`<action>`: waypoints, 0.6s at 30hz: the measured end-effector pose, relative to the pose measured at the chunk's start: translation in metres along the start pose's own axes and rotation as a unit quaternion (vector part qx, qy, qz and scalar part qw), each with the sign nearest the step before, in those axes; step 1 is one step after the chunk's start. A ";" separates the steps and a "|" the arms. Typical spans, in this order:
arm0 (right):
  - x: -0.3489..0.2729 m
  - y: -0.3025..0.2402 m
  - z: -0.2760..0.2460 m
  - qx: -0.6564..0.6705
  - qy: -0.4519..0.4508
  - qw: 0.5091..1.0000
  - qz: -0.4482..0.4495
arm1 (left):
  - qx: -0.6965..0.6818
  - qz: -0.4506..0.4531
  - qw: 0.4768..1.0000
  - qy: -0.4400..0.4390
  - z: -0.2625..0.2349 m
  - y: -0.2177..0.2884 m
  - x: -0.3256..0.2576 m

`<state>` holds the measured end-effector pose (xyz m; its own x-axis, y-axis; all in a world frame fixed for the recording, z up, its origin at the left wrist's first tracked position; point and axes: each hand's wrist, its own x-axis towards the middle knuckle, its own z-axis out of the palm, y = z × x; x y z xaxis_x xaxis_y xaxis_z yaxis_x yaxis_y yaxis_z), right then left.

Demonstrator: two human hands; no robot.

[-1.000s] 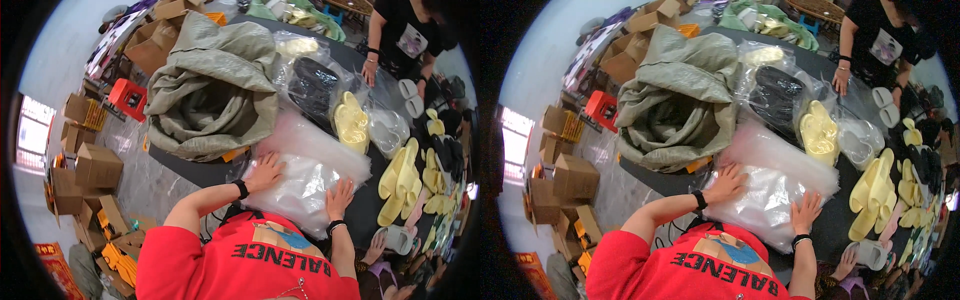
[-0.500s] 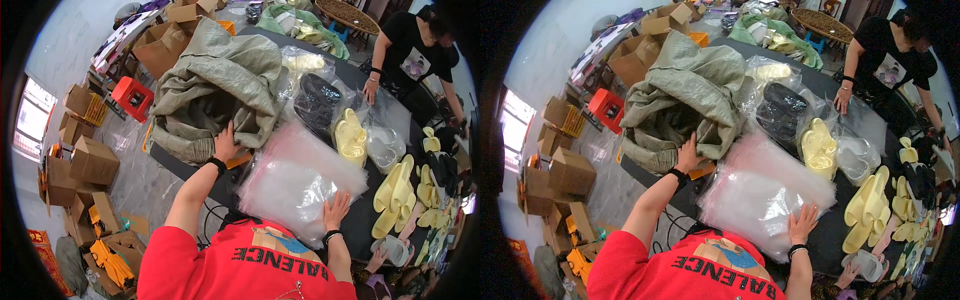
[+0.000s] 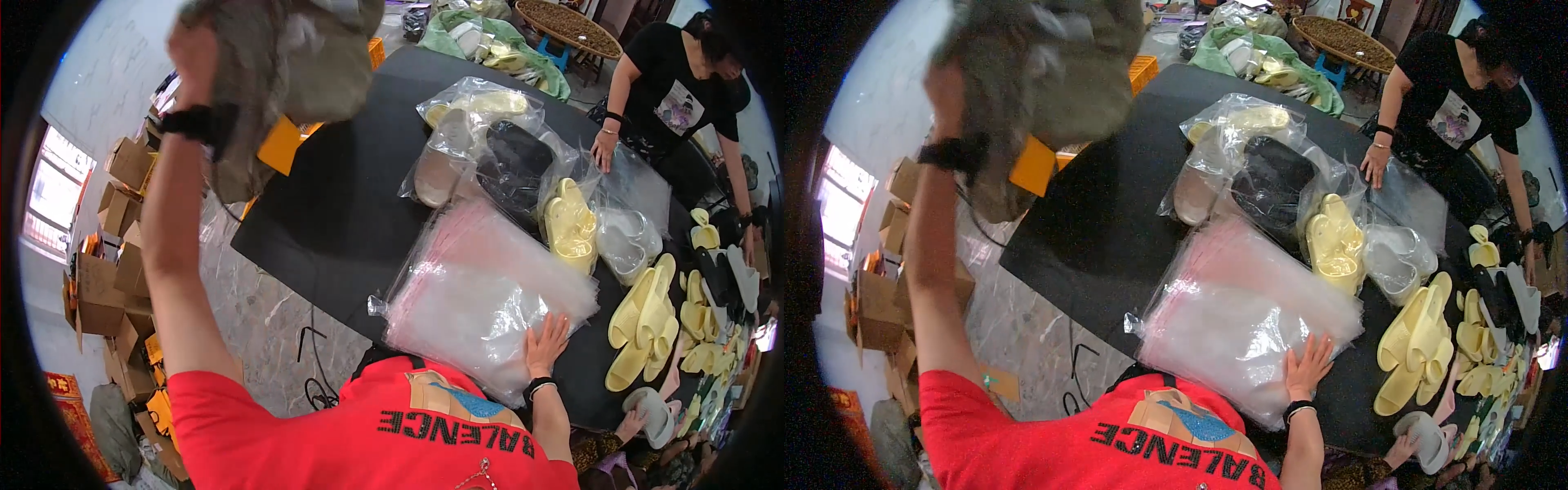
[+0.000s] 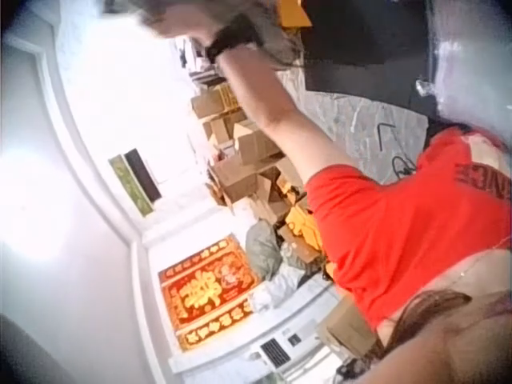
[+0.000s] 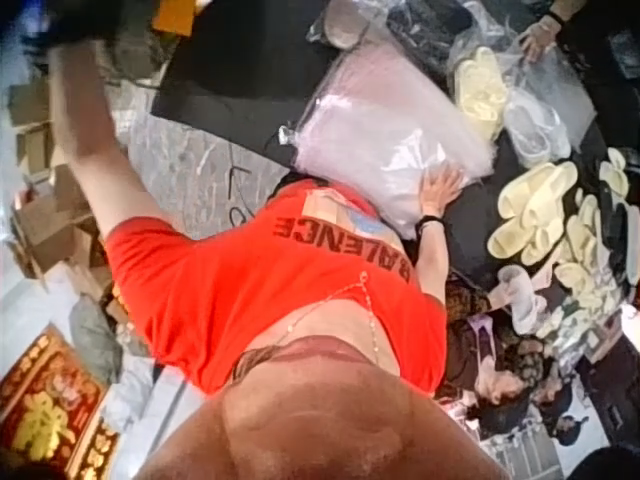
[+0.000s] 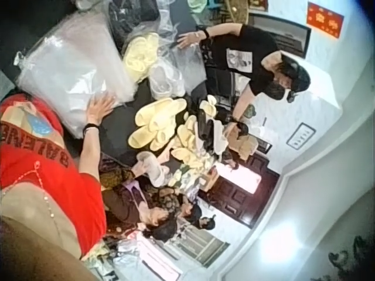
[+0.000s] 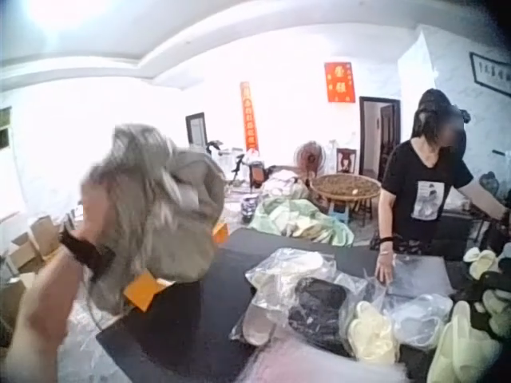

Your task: Packaging various colors of slippers into plastic bags.

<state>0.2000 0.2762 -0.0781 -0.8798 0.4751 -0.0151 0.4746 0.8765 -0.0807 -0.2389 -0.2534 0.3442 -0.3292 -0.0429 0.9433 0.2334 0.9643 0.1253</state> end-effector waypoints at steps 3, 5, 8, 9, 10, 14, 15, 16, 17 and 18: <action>0.001 -0.006 -0.004 0.018 -0.003 1.000 -0.010 | -0.121 -0.043 0.990 0.062 -0.058 0.002 0.064; 0.001 -0.008 -0.009 0.029 -0.003 1.000 -0.012 | -0.185 -0.098 0.977 0.046 -0.074 0.028 0.056; 0.001 -0.014 -0.014 0.045 -0.004 0.999 -0.019 | -0.310 -0.041 0.949 -0.026 -0.075 0.054 0.016; 0.001 -0.013 -0.015 0.044 -0.003 0.999 -0.013 | -0.363 -0.026 0.930 -0.051 -0.062 0.059 -0.006; 0.001 -0.011 -0.015 0.038 -0.002 0.999 0.004 | -0.463 -0.146 0.862 -0.149 -0.050 0.063 -0.028; 0.002 -0.006 -0.007 0.039 0.007 0.999 0.007 | -0.370 -0.280 0.802 -0.376 -0.009 0.090 -0.169; 0.002 -0.010 -0.009 0.045 0.007 0.999 -0.003 | -0.323 -0.309 0.785 -0.428 0.007 0.076 -0.217; 0.004 -0.014 -0.011 0.052 0.008 0.998 -0.016 | -0.257 -0.297 0.774 -0.498 0.018 0.057 -0.270; 0.004 -0.011 -0.010 0.046 0.006 0.999 -0.013 | -0.298 -0.403 0.701 -0.507 0.021 0.066 -0.317; 0.003 -0.009 -0.010 0.042 0.007 0.999 0.003 | -0.275 -0.422 0.661 -0.556 0.016 0.087 -0.347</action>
<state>0.1930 0.2702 -0.0679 -0.8761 0.4821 -0.0027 0.4760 0.8641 -0.1636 -0.1188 -0.1505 0.0231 -0.9522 0.0085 -0.3054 -0.2666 0.4651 0.8441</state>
